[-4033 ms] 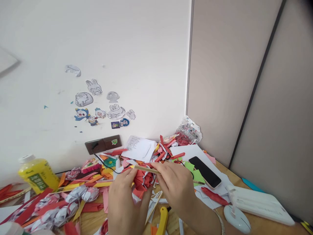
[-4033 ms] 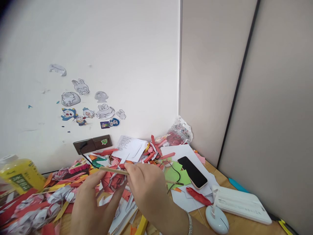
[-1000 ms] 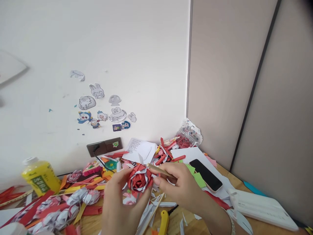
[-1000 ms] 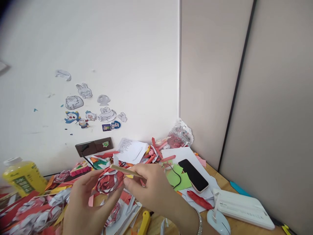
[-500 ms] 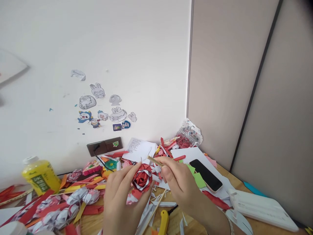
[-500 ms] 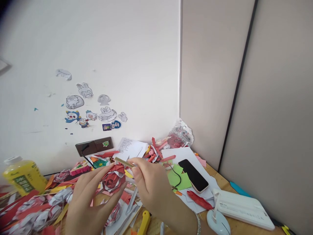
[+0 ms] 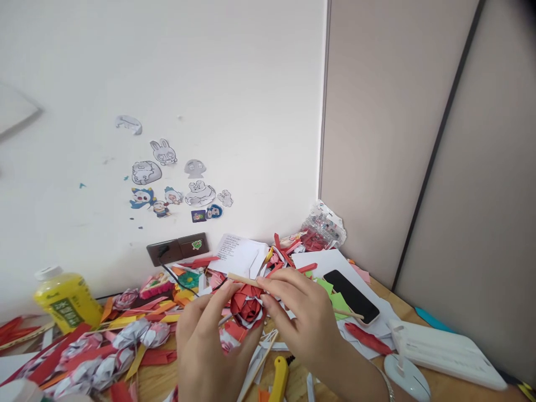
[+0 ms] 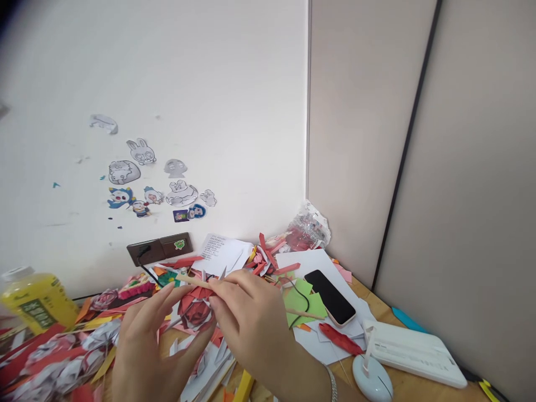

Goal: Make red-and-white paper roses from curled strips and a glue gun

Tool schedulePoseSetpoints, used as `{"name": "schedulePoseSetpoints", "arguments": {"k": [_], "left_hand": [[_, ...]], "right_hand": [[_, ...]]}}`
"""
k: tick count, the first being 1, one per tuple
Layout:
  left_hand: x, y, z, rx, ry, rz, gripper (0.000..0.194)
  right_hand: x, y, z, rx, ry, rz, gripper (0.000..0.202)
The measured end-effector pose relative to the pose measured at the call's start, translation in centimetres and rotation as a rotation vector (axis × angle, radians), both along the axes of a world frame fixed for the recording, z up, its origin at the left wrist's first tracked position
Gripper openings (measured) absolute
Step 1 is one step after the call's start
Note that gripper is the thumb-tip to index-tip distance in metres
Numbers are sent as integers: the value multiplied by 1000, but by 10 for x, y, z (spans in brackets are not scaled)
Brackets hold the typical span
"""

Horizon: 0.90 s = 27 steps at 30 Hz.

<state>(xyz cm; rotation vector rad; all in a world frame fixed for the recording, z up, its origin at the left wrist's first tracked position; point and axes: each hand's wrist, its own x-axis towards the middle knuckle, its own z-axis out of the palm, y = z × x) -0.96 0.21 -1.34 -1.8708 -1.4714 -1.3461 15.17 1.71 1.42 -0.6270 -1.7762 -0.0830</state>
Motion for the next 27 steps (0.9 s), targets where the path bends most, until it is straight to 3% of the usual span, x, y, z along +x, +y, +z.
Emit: {"name": "schedulePoseSetpoints", "arguments": {"k": [10, 20, 27], "left_hand": [[2, -2, 4, 9, 53, 48, 50], [2, -4, 3, 118, 174, 74, 47], [2, -4, 6, 208, 251, 97, 40]], "right_hand": [[4, -1, 4, 50, -90, -37, 23], [-3, 1, -5, -33, 57, 38, 19], [-3, 3, -7, 136, -24, -61, 21]]}}
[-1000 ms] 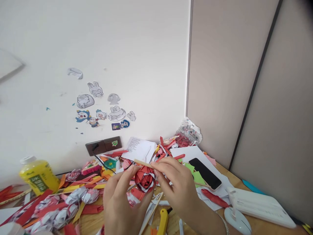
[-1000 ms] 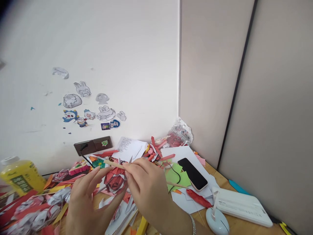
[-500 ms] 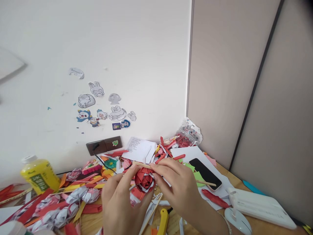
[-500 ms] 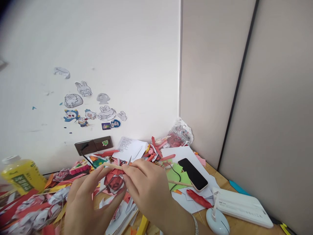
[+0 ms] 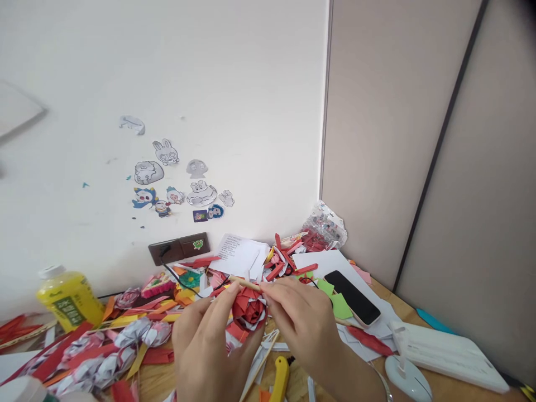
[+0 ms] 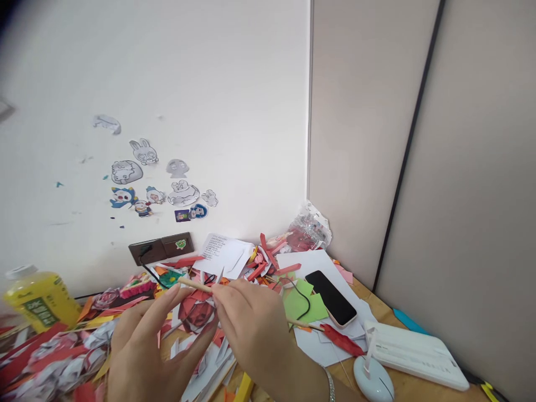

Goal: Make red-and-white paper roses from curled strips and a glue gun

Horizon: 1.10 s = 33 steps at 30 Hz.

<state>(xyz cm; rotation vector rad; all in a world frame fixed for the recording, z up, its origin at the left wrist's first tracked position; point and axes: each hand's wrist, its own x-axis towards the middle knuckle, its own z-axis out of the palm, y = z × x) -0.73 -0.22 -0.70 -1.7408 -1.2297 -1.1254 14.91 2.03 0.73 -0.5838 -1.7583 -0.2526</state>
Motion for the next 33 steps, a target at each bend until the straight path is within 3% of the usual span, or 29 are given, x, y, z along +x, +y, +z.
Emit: {"name": "schedulePoseSetpoints", "arguments": {"k": [4, 10, 22, 29, 33], "left_hand": [[0, 0, 1, 19, 29, 13, 41], [0, 0, 2, 61, 79, 30, 43], [2, -2, 5, 42, 76, 23, 46], [2, -5, 2, 51, 57, -3, 45], [3, -5, 2, 35, 57, 17, 40]], "right_hand": [[-1, 0, 1, 54, 5, -24, 19], [0, -1, 2, -22, 14, -11, 20], [-1, -1, 3, 110, -94, -138, 24], [4, -3, 6, -91, -188, -61, 37], [3, -3, 9, -134, -136, -50, 32]]}}
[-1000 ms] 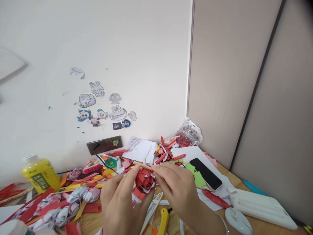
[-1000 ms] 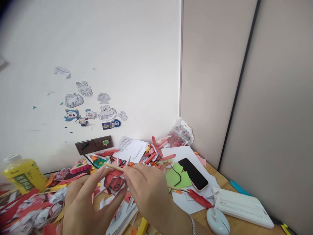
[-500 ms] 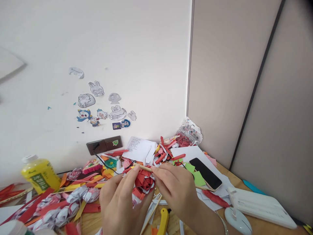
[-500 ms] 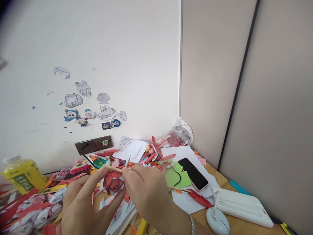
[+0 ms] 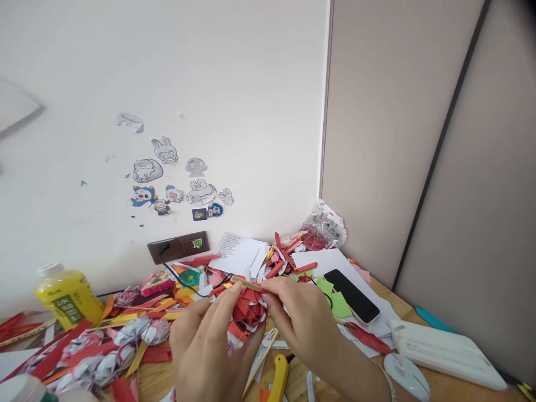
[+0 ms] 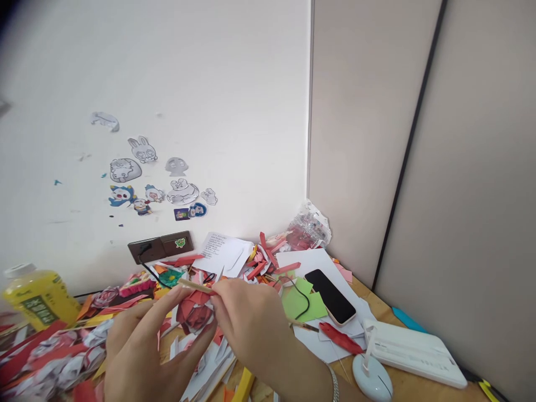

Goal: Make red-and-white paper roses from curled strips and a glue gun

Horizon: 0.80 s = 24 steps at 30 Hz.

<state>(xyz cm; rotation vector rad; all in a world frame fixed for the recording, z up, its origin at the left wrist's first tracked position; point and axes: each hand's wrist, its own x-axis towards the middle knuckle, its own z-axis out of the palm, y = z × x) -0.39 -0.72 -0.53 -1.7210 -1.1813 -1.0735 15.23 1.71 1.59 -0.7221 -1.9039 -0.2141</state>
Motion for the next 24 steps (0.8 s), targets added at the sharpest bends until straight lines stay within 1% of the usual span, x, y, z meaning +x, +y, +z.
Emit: {"name": "schedulePoseSetpoints", "arguments": {"k": [4, 10, 17, 21, 24], "left_hand": [[1, 2, 0, 12, -10, 18, 38], [-2, 2, 0, -12, -35, 28, 36], [-3, 2, 0, -43, -44, 41, 34], [-2, 0, 0, -24, -19, 32, 34], [-1, -1, 1, -17, -28, 28, 34]], "right_hand": [[-1, 1, -1, 21, 89, -10, 24], [-1, 1, -6, 56, 104, -58, 27], [0, 3, -9, 60, 92, -12, 23], [-1, 2, -8, 120, 101, -9, 23], [-1, 1, -7, 218, 87, -52, 21]]}}
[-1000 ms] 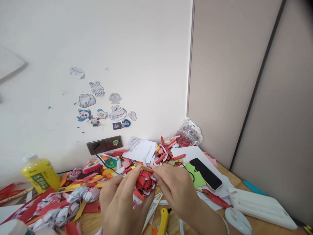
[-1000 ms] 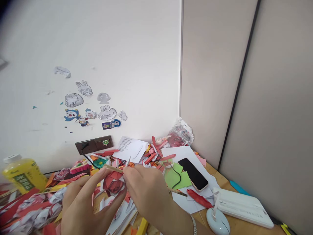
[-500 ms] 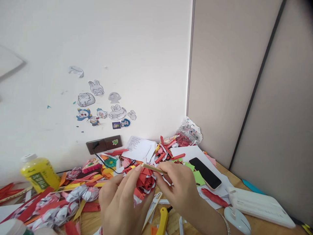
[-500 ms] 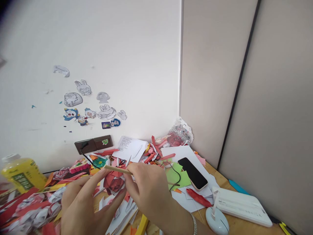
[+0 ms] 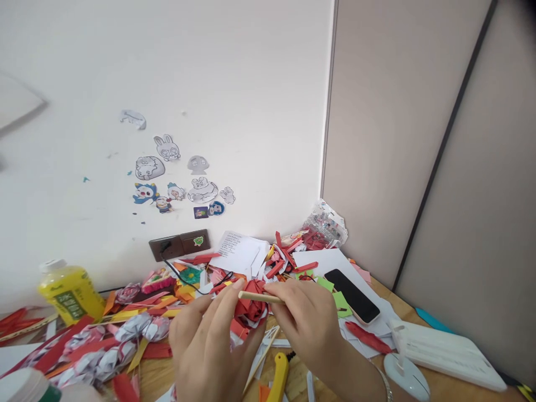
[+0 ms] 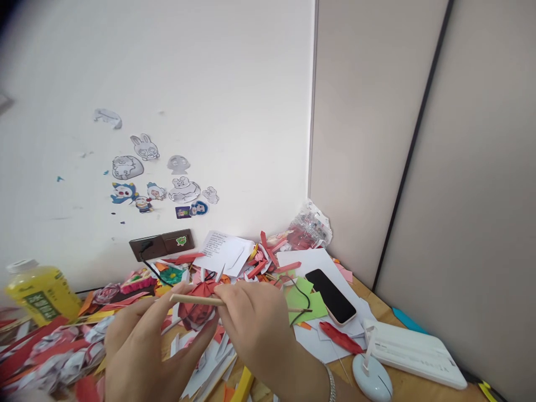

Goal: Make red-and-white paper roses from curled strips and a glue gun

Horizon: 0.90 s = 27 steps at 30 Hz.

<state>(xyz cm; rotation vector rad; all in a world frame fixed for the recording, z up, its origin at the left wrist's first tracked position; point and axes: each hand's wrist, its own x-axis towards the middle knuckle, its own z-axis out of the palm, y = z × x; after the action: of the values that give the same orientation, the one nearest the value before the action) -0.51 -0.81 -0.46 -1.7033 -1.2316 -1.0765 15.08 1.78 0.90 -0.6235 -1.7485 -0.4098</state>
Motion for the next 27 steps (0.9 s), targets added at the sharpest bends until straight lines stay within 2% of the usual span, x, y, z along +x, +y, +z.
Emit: {"name": "schedulePoseSetpoints", "arguments": {"k": [4, 12, 17, 22, 27], "left_hand": [[0, 1, 0, 12, -6, 2, 36], [0, 0, 0, -15, -59, 5, 39], [1, 0, 0, -8, -43, 12, 40], [-1, 1, -2, 6, -6, 24, 42], [-1, 0, -1, -19, -43, 36, 41]], "right_hand": [[0, -1, 0, 78, -25, -51, 21], [0, -1, -2, 95, -53, -85, 21], [-1, 0, -3, 84, -69, -55, 21], [0, 1, -2, -2, -12, -22, 20], [0, -2, -1, -176, 38, 30, 22]]}}
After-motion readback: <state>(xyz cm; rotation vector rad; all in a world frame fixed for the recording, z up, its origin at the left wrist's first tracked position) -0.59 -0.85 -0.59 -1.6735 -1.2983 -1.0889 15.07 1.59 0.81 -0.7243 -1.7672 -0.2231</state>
